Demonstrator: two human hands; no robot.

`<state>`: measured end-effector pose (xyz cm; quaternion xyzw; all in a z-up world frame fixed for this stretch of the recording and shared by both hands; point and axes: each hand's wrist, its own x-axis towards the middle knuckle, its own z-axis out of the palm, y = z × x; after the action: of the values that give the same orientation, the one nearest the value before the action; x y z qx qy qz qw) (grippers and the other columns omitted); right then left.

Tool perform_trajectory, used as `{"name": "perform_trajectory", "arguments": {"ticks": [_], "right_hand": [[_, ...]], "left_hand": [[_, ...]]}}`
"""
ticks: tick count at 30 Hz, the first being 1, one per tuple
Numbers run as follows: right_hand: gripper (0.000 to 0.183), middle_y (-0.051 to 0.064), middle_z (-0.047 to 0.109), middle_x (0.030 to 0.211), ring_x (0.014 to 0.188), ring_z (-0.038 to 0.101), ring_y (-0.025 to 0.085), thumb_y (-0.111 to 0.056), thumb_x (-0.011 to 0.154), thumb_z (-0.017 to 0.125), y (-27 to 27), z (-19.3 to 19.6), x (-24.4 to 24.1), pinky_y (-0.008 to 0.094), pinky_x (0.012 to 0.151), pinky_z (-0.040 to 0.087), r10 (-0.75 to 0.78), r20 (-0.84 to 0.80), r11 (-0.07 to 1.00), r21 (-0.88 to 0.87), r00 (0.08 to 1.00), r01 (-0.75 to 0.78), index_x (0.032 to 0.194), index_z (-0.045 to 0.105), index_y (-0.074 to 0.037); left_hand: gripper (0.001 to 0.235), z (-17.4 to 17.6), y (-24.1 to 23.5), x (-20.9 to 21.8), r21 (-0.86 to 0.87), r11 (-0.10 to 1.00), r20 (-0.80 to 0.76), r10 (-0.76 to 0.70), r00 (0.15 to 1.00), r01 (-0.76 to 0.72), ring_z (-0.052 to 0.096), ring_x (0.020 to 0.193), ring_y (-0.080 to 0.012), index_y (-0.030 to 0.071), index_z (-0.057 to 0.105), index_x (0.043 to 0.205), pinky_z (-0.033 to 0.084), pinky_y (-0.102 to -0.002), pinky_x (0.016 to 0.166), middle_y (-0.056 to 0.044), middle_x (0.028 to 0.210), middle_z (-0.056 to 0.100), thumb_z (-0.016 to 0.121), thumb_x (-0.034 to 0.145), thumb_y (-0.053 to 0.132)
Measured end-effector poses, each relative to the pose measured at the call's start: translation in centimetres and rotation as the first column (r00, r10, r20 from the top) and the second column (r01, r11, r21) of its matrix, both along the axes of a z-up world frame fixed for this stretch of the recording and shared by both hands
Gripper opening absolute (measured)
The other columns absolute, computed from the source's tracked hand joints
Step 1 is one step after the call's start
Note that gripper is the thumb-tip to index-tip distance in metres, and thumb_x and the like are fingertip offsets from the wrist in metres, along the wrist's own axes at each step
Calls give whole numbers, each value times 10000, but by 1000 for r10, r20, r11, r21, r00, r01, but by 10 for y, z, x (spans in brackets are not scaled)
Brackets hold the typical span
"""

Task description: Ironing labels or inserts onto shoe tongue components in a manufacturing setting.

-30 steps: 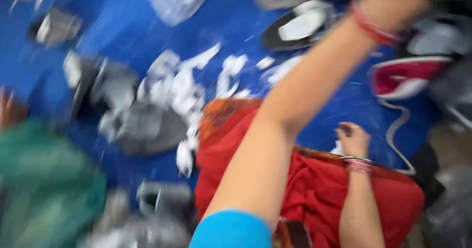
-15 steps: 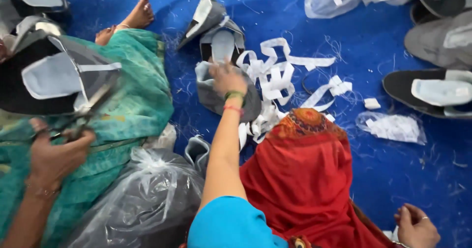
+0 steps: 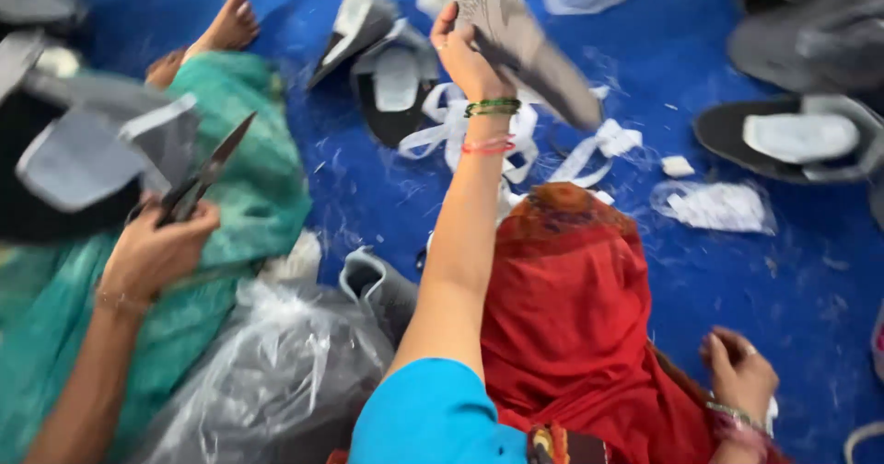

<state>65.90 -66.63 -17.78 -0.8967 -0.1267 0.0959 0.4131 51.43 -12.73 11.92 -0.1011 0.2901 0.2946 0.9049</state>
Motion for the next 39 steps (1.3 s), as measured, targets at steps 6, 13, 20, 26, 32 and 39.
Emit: {"name": "perform_trajectory", "arguments": {"ticks": [6,13,20,26,32,39], "right_hand": [[363,173,743,1158,998,711,211,-188,1020,613,30,34,-15,332,863,579,69,-316,933,357,946,51,1305,669,30],[743,109,595,1485,1385,575,285,-594,953,499,52,180,-31,491,1179,444,382,-275,-64,944,882,323,1476,525,-66],[475,153,627,1406,1285,625,301,-285,1059,586,5,140,-23,449,1112,504,287,-490,17,862,823,507,1446,546,-14],[532,194,646,1385,1279,629,340,-355,1047,544,1,138,-23,478,1124,493,510,-435,-119,819,743,561,1437,535,7],[534,237,608,1397,1267,596,313,-342,1177,512,-31,111,-22,458,1067,464,-340,-105,768,543,935,340,1461,505,110],[280,128,683,1321,1195,665,235,-251,1124,583,14,140,-41,367,1025,531,-205,216,970,177,955,168,1327,673,-81]], "left_hand": [[404,-86,-87,203,481,833,-282,-149,948,274,589,924,-162,2,615,1364,530,-314,771,-72,1097,644,677,983,119],[453,-166,-221,254,813,282,-487,-148,861,509,621,989,-184,12,595,1388,548,-327,829,-89,1186,664,650,947,97],[507,-120,-281,196,866,-309,-403,35,915,393,653,1053,-206,23,574,1412,565,-340,887,-106,1275,684,625,910,74],[493,-146,-327,124,874,-481,-257,-346,902,65,599,1236,-291,-16,498,1416,494,-406,1046,-193,1348,605,671,980,135],[290,-130,-331,125,333,-907,-654,-25,756,258,707,1005,-391,124,643,1153,526,-486,963,-178,986,760,570,1044,382],[312,-225,-339,218,186,-923,-839,29,543,338,697,1016,-406,175,673,1109,544,-521,863,-190,1080,744,527,941,393]]}}
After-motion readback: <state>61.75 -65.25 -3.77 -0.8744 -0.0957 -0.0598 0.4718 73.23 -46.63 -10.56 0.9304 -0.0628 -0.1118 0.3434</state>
